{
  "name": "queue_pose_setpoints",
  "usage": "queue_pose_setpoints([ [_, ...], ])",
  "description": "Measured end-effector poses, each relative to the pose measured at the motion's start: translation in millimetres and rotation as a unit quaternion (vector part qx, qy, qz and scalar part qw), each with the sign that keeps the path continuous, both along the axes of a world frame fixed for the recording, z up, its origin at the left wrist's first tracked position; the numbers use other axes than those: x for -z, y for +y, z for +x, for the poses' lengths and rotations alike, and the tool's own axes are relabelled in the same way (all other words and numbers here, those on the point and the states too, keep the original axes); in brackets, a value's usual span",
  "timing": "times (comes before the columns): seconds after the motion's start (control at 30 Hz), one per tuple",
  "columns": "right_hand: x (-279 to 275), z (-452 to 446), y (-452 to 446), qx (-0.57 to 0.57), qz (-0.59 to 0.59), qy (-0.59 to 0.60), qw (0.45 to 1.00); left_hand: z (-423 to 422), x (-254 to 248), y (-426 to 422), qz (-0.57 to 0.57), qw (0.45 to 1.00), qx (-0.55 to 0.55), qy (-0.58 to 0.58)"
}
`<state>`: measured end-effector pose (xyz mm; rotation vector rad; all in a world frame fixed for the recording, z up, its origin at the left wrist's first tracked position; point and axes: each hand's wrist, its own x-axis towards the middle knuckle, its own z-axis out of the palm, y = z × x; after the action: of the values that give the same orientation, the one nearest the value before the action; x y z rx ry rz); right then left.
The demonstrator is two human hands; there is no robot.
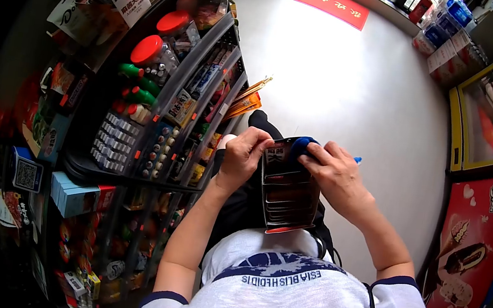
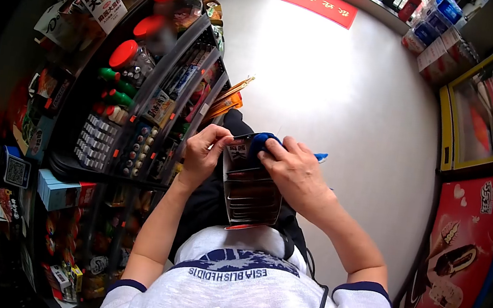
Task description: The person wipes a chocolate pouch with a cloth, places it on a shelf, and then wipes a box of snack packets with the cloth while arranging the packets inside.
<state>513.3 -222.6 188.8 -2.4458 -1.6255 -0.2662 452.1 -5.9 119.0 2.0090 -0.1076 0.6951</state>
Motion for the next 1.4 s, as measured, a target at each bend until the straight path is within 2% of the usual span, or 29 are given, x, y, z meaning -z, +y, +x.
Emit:
queue_pose_setpoints([
  [0.13, -22.4, -8.7, -9.2, 0.051, 0.012, -0.010, 0.999, -0.9, -7.5, -4.4, 0.040, 0.999, -0.002, -0.013],
  [0.23, -27.8, -3.8, -21.8, 0.111, 0.085, -0.023, 0.990, -4.4, -5.0, -8.4, -0.034, 0.999, -0.023, -0.012],
  [0.33, -30.7, 1.2, -36.6, 0.146, 0.187, 0.162, 0.958, -9.0, -3.9, 4.4, 0.108, 0.994, 0.020, -0.030],
  [0.37, -30.0, 2.2, -40.8, 0.140, 0.221, 0.221, 0.940, -13.2, -1.9, 7.6, 0.089, 0.993, 0.064, 0.039],
  [0.5, -27.8, -3.5, -42.1, 0.100, 0.276, 0.265, 0.919, -21.9, -27.7, 4.9, 0.036, 0.982, 0.127, 0.137],
  [0.6, -24.3, -7.1, -38.5, 0.087, 0.285, 0.272, 0.915, -23.0, -40.0, 4.7, 0.115, 0.967, 0.163, 0.160],
  [0.63, -24.6, -8.9, -35.0, 0.076, 0.289, 0.274, 0.914, -20.3, -33.1, 6.2, 0.132, 0.971, 0.148, 0.131],
  [0.73, -16.0, -16.2, -16.1, 0.005, 0.272, 0.233, 0.934, -13.5, -23.6, 7.3, 0.099, 0.979, 0.107, 0.145],
  [0.83, 1.1, -14.9, 10.9, -0.141, 0.204, 0.108, 0.963, -11.0, -24.8, 1.8, 0.108, 0.982, 0.102, 0.114],
  [0.87, 9.1, -11.5, 16.4, -0.195, 0.132, 0.064, 0.970, -9.7, -24.1, 2.4, 0.104, 0.983, 0.099, 0.113],
  [1.03, 10.0, 1.6, 22.4, -0.167, 0.036, 0.033, 0.985, -8.8, -14.3, 11.6, 0.022, 0.984, 0.098, 0.147],
  [1.13, -13.9, -7.7, 17.7, -0.090, -0.055, -0.005, 0.994, -8.6, -22.6, 7.3, 0.040, 0.982, 0.103, 0.153],
  [1.17, -15.9, -7.6, 15.9, -0.048, -0.085, -0.045, 0.994, -6.7, -17.4, 9.0, 0.068, 0.986, 0.092, 0.122],
  [1.27, -21.6, -0.7, 6.1, -0.030, -0.075, -0.032, 0.996, -7.9, -20.7, 7.7, 0.069, 0.985, 0.098, 0.121],
  [1.4, -44.1, -11.4, -8.4, 0.038, -0.095, -0.007, 0.995, -8.3, -23.3, -0.7, 0.130, 0.988, 0.075, 0.037],
])
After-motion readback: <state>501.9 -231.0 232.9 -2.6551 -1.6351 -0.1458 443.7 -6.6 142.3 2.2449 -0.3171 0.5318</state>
